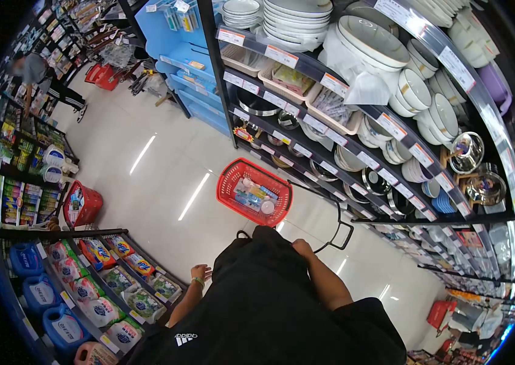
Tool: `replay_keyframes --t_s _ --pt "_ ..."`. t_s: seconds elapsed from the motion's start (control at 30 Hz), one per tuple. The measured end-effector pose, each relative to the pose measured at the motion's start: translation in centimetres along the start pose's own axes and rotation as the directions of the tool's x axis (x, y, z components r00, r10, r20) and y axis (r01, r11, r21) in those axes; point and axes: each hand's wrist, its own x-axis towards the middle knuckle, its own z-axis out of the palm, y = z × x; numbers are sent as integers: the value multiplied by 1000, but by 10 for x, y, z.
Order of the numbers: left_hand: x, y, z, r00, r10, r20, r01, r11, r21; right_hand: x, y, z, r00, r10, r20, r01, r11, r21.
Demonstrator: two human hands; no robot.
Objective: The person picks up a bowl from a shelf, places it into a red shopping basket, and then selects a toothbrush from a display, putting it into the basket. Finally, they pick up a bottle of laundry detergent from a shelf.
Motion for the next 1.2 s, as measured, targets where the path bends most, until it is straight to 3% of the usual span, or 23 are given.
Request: replay_keyframes --t_s 0.13,0.27,0.3,0.4,0.47,0.5,0.53,0.6,0.63,0.67,0.7,0.73,0.77,0.8,0.83,0.87,0.93,0.97,1.03,1.07,1.13,1.17,1.2 --pt "-42 16 20 999 46 -30 -42 993 108 38 -7 -7 992 -58 108 72 989 -128" --pt "-27 25 43 975 223 -23 -218 967 135 64 -21 -19 972 -189 140 222 933 -283" --pt "-26 32 50 958 287 -16 -283 950 133 67 -23 -22 970 -193 146 227 935 -274" --pt "-25 67 69 957 289 7 -286 942 175 78 -37 -33 978 -166 127 189 961 -203" --pt "-25 89 81 968 249 38 -251 964 91 78 -35 -38 974 -162 159 192 962 -195" --pt "-30 100 87 967 254 37 -256 959 122 104 -5 -17 894 -419 157 445 796 -410" --pt "-33 113 96 963 264 42 -268 952 150 119 12 -1 923 -381 56 381 880 -285" --pt "-25 125 105 962 270 47 -273 936 221 111 12 -15 952 -279 127 296 945 -140" --pt "-13 124 105 944 318 92 -331 913 238 94 3 -25 995 -9 97 -6 988 157" --pt "-6 125 106 919 367 142 -392 886 247 115 36 -8 907 -394 145 412 902 -125" --pt "-3 128 111 912 379 159 -410 863 295 114 43 -7 973 -155 170 137 984 111" --pt "-5 134 120 909 378 174 -415 856 307 115 47 -7 966 75 248 -157 932 327" --pt "-10 141 131 923 334 191 -382 860 340 119 65 -2 959 -241 149 238 970 44" --pt "-13 148 136 936 286 205 -346 860 376 121 87 4 829 -538 149 558 786 -266" --pt "-2 150 135 921 282 268 -373 837 401 121 95 5 799 -573 184 593 699 -400" --pt "13 150 135 917 277 287 -380 828 412 122 108 11 773 -612 164 621 681 -387" --pt "39 160 137 871 285 400 -477 687 548 108 96 4 895 -379 235 435 859 -270" --pt "41 171 140 884 229 408 -445 681 582 114 127 45 901 -368 228 422 866 -269" --pt "22 194 152 898 192 395 -400 729 555 159 165 87 872 -446 204 387 881 271" --pt "18 208 161 908 173 382 -366 772 520 126 146 85 875 -437 211 376 885 275" --pt "15 226 168 919 117 376 -303 822 482 97 76 49 930 -358 80 358 934 17" --pt "11 235 170 918 90 387 -294 809 510 107 72 63 867 -490 92 492 814 -308" --pt "12 241 171 914 64 400 -289 794 534 98 56 67 896 -441 -46 428 888 -168"
